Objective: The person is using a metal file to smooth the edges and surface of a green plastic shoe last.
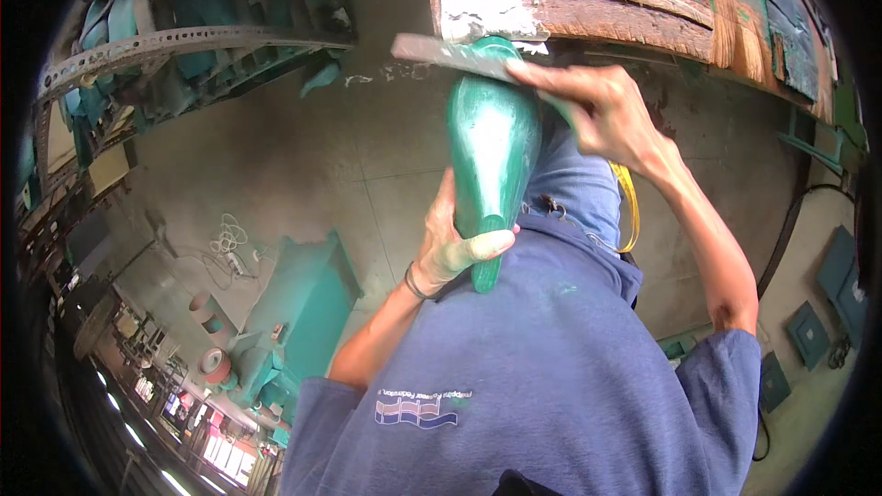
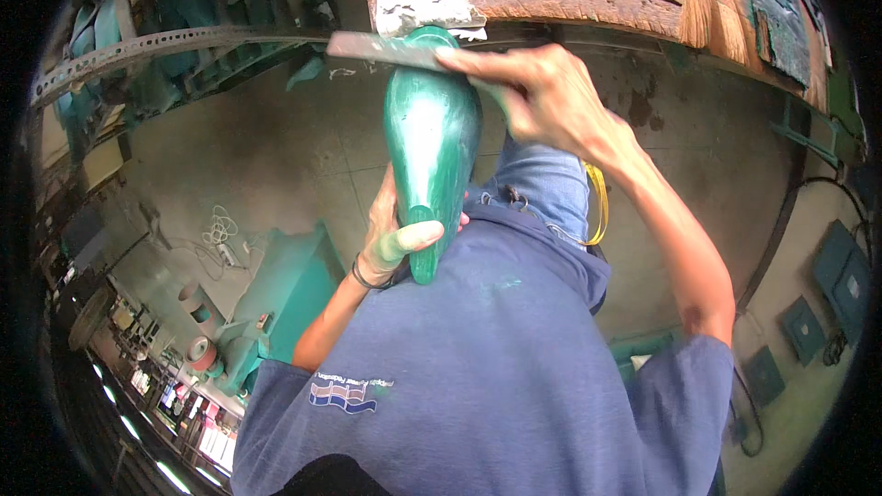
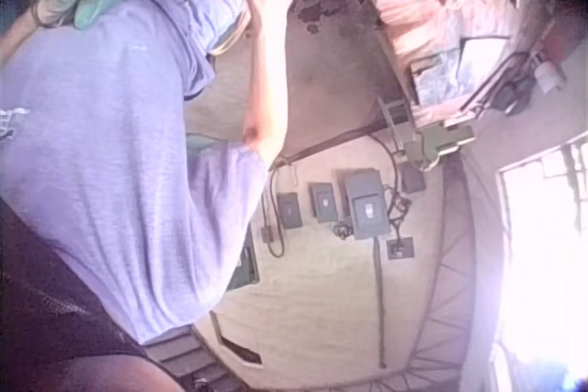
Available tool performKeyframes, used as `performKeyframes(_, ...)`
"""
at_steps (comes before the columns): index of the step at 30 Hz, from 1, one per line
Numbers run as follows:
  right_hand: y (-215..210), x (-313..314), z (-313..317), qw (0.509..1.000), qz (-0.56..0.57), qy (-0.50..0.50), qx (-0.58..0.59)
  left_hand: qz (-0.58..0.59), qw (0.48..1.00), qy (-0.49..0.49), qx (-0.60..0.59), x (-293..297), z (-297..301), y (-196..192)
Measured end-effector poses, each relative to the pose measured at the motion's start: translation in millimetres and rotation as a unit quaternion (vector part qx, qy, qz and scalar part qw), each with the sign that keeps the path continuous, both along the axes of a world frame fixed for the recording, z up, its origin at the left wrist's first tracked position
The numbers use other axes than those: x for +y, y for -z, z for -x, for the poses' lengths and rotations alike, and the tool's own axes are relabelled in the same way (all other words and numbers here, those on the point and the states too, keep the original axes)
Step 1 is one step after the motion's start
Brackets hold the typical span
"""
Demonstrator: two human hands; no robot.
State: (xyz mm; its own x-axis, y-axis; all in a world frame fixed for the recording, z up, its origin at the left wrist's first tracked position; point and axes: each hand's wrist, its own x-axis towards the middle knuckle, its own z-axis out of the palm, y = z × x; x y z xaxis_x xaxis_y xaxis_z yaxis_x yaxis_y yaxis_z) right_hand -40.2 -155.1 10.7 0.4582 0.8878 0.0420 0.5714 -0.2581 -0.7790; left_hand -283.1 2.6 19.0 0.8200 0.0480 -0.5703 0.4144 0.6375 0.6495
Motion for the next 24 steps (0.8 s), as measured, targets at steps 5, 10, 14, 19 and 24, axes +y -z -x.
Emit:
performKeyframes(5,-18.4,-6.1,19.7,0.991,0.130,-0.011,0.004,0.012,1.000,-0.007,0.017,3.9,5.1,-1.3)
performKeyframes(10,-18.6,-27.0,36.4,0.996,0.072,0.043,0.016,-0.011,1.000,-0.025,-0.004,-1.8,5.6,-2.9)
performKeyframes(14,-6.7,16.7,11.6,0.997,-0.008,0.075,0.032,0.015,1.000,-0.006,0.007,0.6,0.1,-4.0)
performKeyframes(19,-40.5,-28.1,57.7,0.991,0.113,0.055,0.050,-0.013,1.000,-0.018,0.009,-0.2,6.7,-3.1)
performKeyframes(24,-27.6,10.9,34.2,0.992,0.090,0.079,-0.038,-0.008,0.999,-0.030,-0.010,-4.1,0.4,0.8)
